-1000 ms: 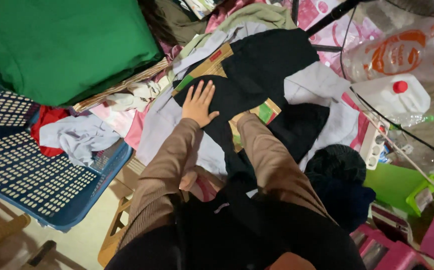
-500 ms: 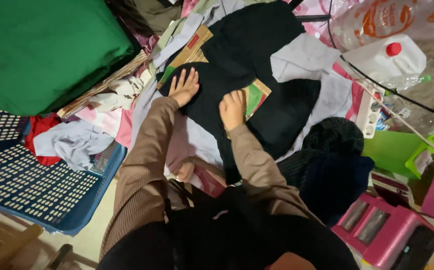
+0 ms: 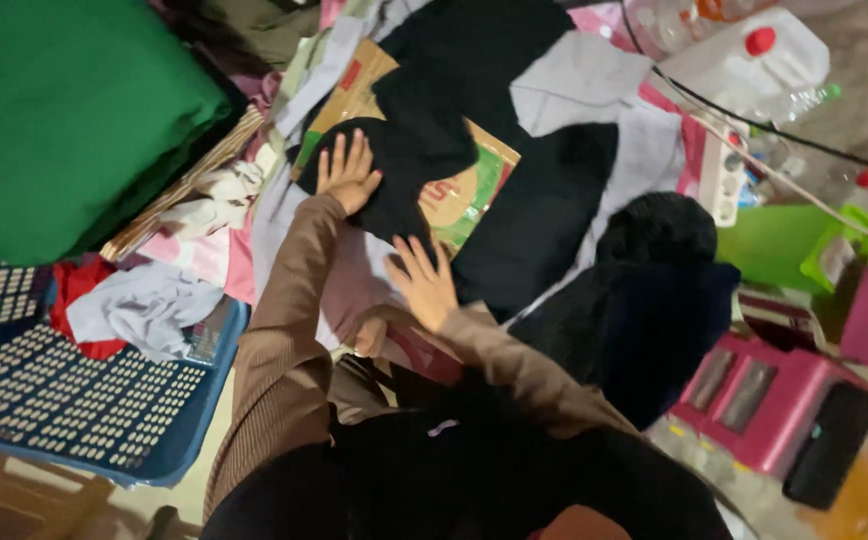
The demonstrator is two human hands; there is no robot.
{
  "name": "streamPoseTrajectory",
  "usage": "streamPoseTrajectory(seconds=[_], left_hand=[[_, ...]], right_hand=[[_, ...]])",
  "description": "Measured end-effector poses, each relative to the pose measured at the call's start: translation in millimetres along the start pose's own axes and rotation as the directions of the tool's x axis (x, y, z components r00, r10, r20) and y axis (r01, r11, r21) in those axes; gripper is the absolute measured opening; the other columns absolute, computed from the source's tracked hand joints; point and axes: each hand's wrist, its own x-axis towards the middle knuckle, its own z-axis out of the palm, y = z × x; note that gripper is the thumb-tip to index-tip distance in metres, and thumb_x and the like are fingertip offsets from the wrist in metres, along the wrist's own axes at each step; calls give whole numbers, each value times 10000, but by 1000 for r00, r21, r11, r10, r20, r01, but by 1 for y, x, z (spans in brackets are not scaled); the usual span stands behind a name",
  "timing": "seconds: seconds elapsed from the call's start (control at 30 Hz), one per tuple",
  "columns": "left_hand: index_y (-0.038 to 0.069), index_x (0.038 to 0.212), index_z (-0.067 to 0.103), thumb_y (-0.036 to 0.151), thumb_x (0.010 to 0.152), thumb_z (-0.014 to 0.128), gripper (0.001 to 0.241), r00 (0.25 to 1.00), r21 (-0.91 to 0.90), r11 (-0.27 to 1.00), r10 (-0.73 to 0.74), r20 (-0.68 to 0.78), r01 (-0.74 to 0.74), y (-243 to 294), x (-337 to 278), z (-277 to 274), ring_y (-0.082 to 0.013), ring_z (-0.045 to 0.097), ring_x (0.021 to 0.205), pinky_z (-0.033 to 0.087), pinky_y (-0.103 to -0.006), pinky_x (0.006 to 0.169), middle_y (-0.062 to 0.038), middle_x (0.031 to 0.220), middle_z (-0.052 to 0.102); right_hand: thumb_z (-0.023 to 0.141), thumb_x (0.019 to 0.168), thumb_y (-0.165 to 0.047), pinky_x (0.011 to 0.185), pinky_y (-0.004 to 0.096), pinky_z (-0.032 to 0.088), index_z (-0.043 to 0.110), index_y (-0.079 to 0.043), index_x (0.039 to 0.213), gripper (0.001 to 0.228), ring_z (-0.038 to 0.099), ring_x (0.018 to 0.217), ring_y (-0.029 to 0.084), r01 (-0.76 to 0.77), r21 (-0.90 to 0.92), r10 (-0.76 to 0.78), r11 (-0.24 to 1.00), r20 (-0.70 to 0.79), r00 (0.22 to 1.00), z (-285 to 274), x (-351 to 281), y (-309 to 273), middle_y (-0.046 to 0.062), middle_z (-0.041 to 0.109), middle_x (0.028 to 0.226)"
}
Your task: The person folds a green t-shirt, a black shirt, and a light gray shirt using a cardboard box as a guide. The person places the folded clothes into a blue laundry basket.
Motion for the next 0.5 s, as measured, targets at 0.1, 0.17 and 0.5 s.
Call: streamPoseTrajectory(seconds=[0.1, 0.17, 0.5], left_hand=[[132, 1655, 203, 565, 1024, 430, 798, 999, 14, 1000, 14, -33, -14, -2, -3, 0, -338, -53, 1602, 12, -617, 1244, -66, 1752, -11], [121, 1658, 210, 574, 1012, 455, 826, 998, 33, 999, 42, -46, -40, -3, -4, 7, -345, -43, 1605, 20, -627, 1244, -71, 1756, 0], [70, 1680, 227, 588, 1020, 485, 878, 986, 88, 995, 62, -156, -49, -3, -12, -1, -386, 8, 1609, 60, -664, 1238, -92, 1769, 41]], right_hand=[[711, 933, -177, 1074, 499, 408, 637, -254, 1322, 403, 524, 1297, 406, -294, 200, 340, 935, -262, 903, -2, -71, 14, 149, 530, 1435], [688, 844, -101, 1073, 486, 435, 639, -146, 1337, 498, 555, 1281, 405, -453, 274, 506, 848, -170, 845, 5, -119, 31, 175, 568, 1413], [736, 920, -148, 833, 338, 552, 725, -27, 1059, 185, 710, 914, 217, -636, 698, 607, 328, 361, 709, 32, -171, 234, 70, 751, 959]])
